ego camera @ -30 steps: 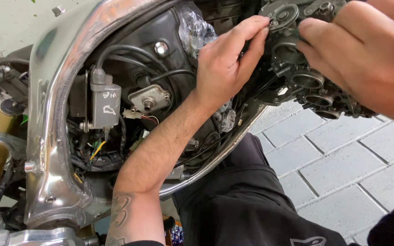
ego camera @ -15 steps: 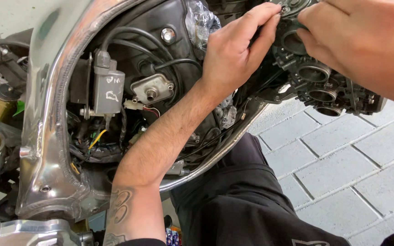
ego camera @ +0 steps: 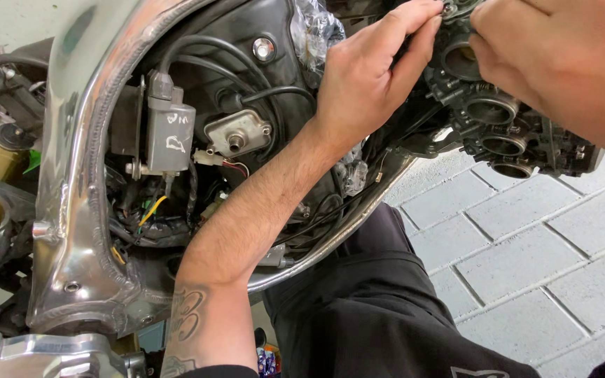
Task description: The person installs a carburetor assembly into a motorcycle frame by hand, uses a screwdriver on the components, and connects a cable to the assembly.
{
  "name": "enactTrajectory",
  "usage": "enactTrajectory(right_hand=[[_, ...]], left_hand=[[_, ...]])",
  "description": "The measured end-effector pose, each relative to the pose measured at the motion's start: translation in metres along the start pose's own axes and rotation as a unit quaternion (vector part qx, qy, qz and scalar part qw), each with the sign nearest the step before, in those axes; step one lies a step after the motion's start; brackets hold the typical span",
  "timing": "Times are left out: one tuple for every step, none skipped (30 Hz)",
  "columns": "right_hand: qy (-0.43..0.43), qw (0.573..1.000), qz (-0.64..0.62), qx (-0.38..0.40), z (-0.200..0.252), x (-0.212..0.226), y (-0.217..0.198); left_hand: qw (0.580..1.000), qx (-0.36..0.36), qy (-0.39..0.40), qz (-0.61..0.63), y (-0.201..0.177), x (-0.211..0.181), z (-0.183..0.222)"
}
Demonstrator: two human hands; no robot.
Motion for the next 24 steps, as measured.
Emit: enactTrajectory(right_hand=[[0.003,0.999,-0.050,-0.005,-0.002,0.000,-0.001],[0.005,0.995,-0.101,-0.010,-0.003,0.000,-0.002],[0.005,0.995,-0.101,-0.010,-0.005,0.002,0.003],[-0.038,0.999,-0.035,0.009,-0.007,0.005,0.008],[-0.081,0.996,0.033,0.028,-0.009,0.009,0.013],[-0.081,0.996,0.033,0.028,-0.008,0.009,0.011],[-0.036,0.999,-0.004,0.036,-0.007,0.008,0.010],[0.010,0.998,-0.041,0.044,-0.007,0.007,0.009],[0.010,0.998,-0.041,0.044,-0.005,0.011,0.012],[0.014,0.999,0.017,0.033,-0.004,0.015,0.015],[0.019,0.997,0.076,0.022,-0.003,0.019,0.017],[0.020,0.997,0.076,0.024,-0.001,0.020,0.011],[0.029,0.999,0.037,0.005,0.000,0.021,0.004],[0.039,0.999,-0.001,-0.013,0.001,0.022,-0.002],[0.040,0.999,0.000,-0.013,0.003,0.024,-0.005],[0.053,0.998,-0.002,-0.021,0.005,0.027,-0.007],[0.067,0.997,-0.005,-0.027,0.007,0.030,-0.009],[0.068,0.997,-0.005,-0.027,0.009,0.032,-0.007],[0.090,0.995,-0.001,-0.051,0.011,0.034,-0.006],[0.112,0.991,0.003,-0.075,0.013,0.036,-0.005],[0.113,0.991,0.003,-0.075,0.014,0.039,-0.004],[0.122,0.988,-0.006,-0.092,0.015,0.041,-0.004],[0.131,0.985,-0.015,-0.109,0.016,0.042,-0.004],[0.132,0.985,-0.015,-0.109,0.017,0.044,-0.004]], left_hand=[[1.000,-0.002,0.001,-0.003,0.000,-0.001,0.000],[1.000,-0.005,0.002,-0.007,-0.001,-0.001,0.000],[1.000,-0.005,0.002,-0.007,-0.001,-0.001,-0.001],[1.000,-0.005,0.006,-0.005,-0.001,-0.002,-0.001],[1.000,-0.005,0.010,-0.004,-0.002,-0.002,-0.001],[1.000,-0.005,0.010,-0.004,-0.002,-0.003,-0.001],[1.000,0.001,0.007,-0.003,-0.003,-0.003,-0.001],[1.000,0.006,0.004,-0.003,-0.003,-0.004,-0.002],[1.000,0.007,0.004,-0.002,-0.003,-0.004,-0.001],[1.000,-0.002,0.002,-0.004,-0.002,-0.005,-0.001],[1.000,-0.011,0.000,-0.006,-0.002,-0.005,-0.001],[1.000,-0.010,0.001,-0.005,-0.003,-0.006,-0.001],[1.000,-0.010,0.005,0.000,-0.003,-0.006,-0.001],[1.000,-0.010,0.009,0.005,-0.003,-0.007,-0.002],[1.000,-0.011,0.011,0.005,-0.003,-0.007,-0.002],[1.000,-0.011,0.009,0.007,-0.003,-0.007,-0.002],[1.000,-0.010,0.007,0.010,-0.003,-0.007,-0.001],[1.000,-0.010,0.008,0.010,-0.003,-0.006,-0.001],[1.000,-0.009,0.008,0.013,-0.002,-0.005,-0.001],[1.000,-0.007,0.009,0.015,-0.002,-0.005,-0.001],[1.000,-0.007,0.009,0.016,-0.003,-0.007,-0.001],[1.000,-0.011,0.012,0.019,-0.004,-0.009,-0.001],[0.999,-0.016,0.016,0.022,-0.005,-0.011,-0.003],[0.999,-0.016,0.017,0.022,-0.005,-0.011,-0.003]])
Point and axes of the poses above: each hand's wrist, its own z-axis away from the middle knuckle, its own y-axis out of the palm, x = y × z, the point moved 1 cm from there along -z, towards the middle knuckle, and after that the axes turned 6 degrees about -y, right-handed, at the moved point
